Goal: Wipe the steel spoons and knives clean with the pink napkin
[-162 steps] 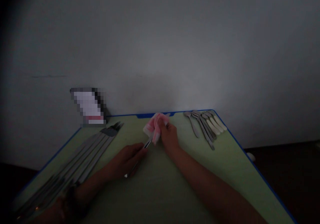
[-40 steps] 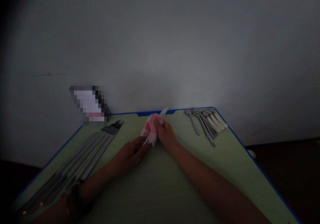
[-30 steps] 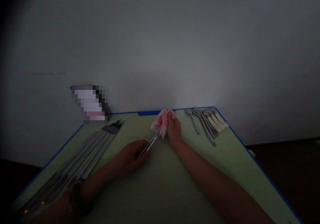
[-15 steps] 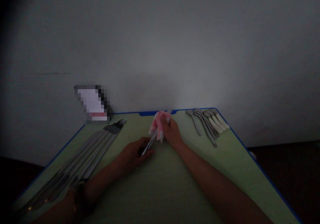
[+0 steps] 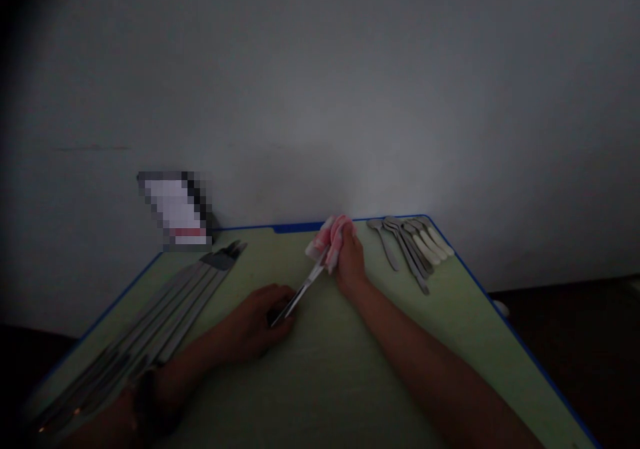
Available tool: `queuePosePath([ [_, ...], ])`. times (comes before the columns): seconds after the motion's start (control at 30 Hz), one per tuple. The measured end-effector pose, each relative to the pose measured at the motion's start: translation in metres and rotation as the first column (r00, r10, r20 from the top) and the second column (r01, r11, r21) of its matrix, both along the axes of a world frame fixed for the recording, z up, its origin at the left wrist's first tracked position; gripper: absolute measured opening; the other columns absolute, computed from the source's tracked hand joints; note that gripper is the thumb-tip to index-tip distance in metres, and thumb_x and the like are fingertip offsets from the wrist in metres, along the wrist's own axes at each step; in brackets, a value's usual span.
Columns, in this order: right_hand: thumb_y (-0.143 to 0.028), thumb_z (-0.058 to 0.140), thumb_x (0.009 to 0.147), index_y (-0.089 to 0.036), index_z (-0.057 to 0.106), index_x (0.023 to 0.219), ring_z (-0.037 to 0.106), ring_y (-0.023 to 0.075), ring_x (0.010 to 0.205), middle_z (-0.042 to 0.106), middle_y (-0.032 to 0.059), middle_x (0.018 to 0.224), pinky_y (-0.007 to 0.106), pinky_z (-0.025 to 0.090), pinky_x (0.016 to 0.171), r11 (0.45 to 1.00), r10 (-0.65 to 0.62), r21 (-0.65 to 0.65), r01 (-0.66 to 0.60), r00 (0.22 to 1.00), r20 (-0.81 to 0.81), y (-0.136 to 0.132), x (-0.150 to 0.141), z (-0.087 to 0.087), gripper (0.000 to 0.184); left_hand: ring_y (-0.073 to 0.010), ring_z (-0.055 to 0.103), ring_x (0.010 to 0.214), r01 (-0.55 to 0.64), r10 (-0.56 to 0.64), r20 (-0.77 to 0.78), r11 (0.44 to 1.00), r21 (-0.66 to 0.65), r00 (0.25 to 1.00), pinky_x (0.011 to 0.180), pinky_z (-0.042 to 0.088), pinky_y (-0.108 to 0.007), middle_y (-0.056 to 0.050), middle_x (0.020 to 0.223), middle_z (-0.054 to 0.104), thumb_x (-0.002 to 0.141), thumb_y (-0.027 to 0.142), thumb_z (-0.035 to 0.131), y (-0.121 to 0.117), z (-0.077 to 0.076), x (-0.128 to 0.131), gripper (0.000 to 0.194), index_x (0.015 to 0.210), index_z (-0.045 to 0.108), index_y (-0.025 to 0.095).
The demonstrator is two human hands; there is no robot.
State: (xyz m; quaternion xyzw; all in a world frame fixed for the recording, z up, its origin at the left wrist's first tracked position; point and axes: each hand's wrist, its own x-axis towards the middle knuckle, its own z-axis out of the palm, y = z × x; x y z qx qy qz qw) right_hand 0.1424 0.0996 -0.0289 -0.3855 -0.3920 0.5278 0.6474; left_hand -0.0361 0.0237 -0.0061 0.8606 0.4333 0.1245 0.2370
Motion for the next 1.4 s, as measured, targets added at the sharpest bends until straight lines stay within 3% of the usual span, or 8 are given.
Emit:
queuePosePath([
  [0.23, -0.066, 0.048, 0.076, -0.018, 0.057, 0.074, 0.055, 0.0155, 0.063, 0.06, 0.0037, 0.065, 0.028, 0.045, 0.061, 0.994, 0.11, 0.043, -0.105, 0.986, -0.124, -0.002, 0.0, 0.005, 0.048, -0.0171, 0.052, 0.074, -0.032, 0.031, 0.011, 0.999, 0.015, 0.999, 0.067, 0.041, -0.027, -0.002, 0.078, 0.057, 0.081, 0.027, 0.049, 0.002, -0.008, -0.001, 0.013, 0.087, 0.058, 0.019],
  [0.47, -0.062, 0.055, 0.073, -0.017, 0.063, 0.076, 0.057, 0.0145, 0.063, 0.063, 0.0016, 0.069, 0.026, 0.042, 0.06, 1.0, -0.002, 0.007, 0.0, 0.974, 0.226, -0.005, -0.002, -0.007, 0.046, -0.0152, 0.056, 0.072, -0.041, 0.063, 0.158, 0.99, -0.137, 0.985, 0.066, 0.044, -0.026, -0.002, 0.083, 0.062, 0.085, 0.029, 0.046, 0.005, -0.006, -0.001, 0.022, 0.101, 0.057, 0.018],
  [0.57, -0.063, 0.053, 0.074, -0.018, 0.061, 0.076, 0.056, 0.0142, 0.062, 0.063, 0.0013, 0.069, 0.027, 0.043, 0.061, 1.0, 0.006, -0.019, -0.004, 0.998, 0.069, -0.003, -0.003, -0.006, 0.045, -0.0165, 0.058, 0.074, -0.03, 0.061, 0.184, 0.986, -0.166, 0.981, 0.067, 0.044, -0.026, -0.003, 0.086, 0.064, 0.084, 0.03, 0.05, 0.005, -0.004, -0.002, 0.027, 0.106, 0.058, 0.017],
  [0.7, -0.059, 0.049, 0.08, -0.021, 0.049, 0.064, 0.05, 0.0116, 0.057, 0.054, -0.0024, 0.059, 0.026, 0.044, 0.063, 0.995, -0.011, 0.091, 0.033, 0.973, -0.23, 0.004, 0.0, -0.002, 0.041, -0.0169, 0.06, 0.073, 0.07, 0.031, 0.314, 0.95, -0.305, 0.949, 0.063, 0.045, -0.025, -0.003, 0.087, 0.067, 0.084, 0.031, 0.054, 0.002, 0.001, -0.006, 0.048, 0.129, 0.045, 0.019],
  [0.9, -0.056, 0.053, 0.08, -0.021, 0.043, 0.062, 0.047, 0.0105, 0.056, 0.049, -0.0036, 0.059, 0.025, 0.043, 0.062, 0.991, -0.063, 0.093, 0.101, 0.938, -0.34, 0.01, 0.004, -0.002, 0.04, -0.0197, 0.063, 0.095, 0.214, 0.121, 0.582, 0.854, -0.474, 0.804, 0.083, 0.046, -0.033, -0.009, 0.104, 0.071, 0.089, 0.032, 0.051, 0.005, 0.005, -0.011, 0.056, 0.14, 0.032, 0.019],
  [1.03, -0.057, 0.054, 0.078, -0.02, 0.052, 0.071, 0.05, 0.0109, 0.059, 0.055, -0.0014, 0.066, 0.025, 0.043, 0.062, 0.994, -0.059, 0.084, 0.075, 0.981, -0.182, 0.004, 0.0, -0.002, 0.038, -0.0235, 0.061, 0.106, 0.175, 0.172, 0.52, 0.816, -0.551, 0.837, 0.087, 0.046, -0.033, -0.008, 0.115, 0.068, 0.085, 0.036, 0.058, 0.007, 0.0, -0.007, 0.047, 0.128, 0.051, 0.019],
  [1.27, -0.06, 0.056, 0.074, -0.016, 0.058, 0.075, 0.048, 0.0114, 0.056, 0.057, 0.0003, 0.064, 0.023, 0.037, 0.052, 0.996, -0.083, -0.026, 0.091, 0.974, 0.212, -0.011, -0.004, -0.001, 0.043, -0.0159, 0.064, 0.072, -0.095, 0.248, 0.339, 0.907, -0.41, 0.908, 0.064, 0.044, -0.022, 0.0, 0.079, 0.073, 0.083, 0.04, 0.056, 0.01, -0.002, -0.006, 0.027, 0.091, 0.071, 0.019],
  [1.4, -0.057, 0.055, 0.076, -0.015, 0.06, 0.077, 0.047, 0.0118, 0.056, 0.057, 0.0013, 0.065, 0.023, 0.037, 0.051, 0.997, -0.036, -0.047, 0.055, 0.94, 0.338, -0.029, -0.017, 0.003, 0.043, -0.0113, 0.056, 0.056, -0.146, 0.247, 0.346, 0.945, -0.292, 0.905, 0.055, 0.04, -0.019, 0.002, 0.063, 0.066, 0.088, 0.04, 0.048, 0.013, -0.001, -0.008, 0.034, 0.073, 0.069, 0.017],
])
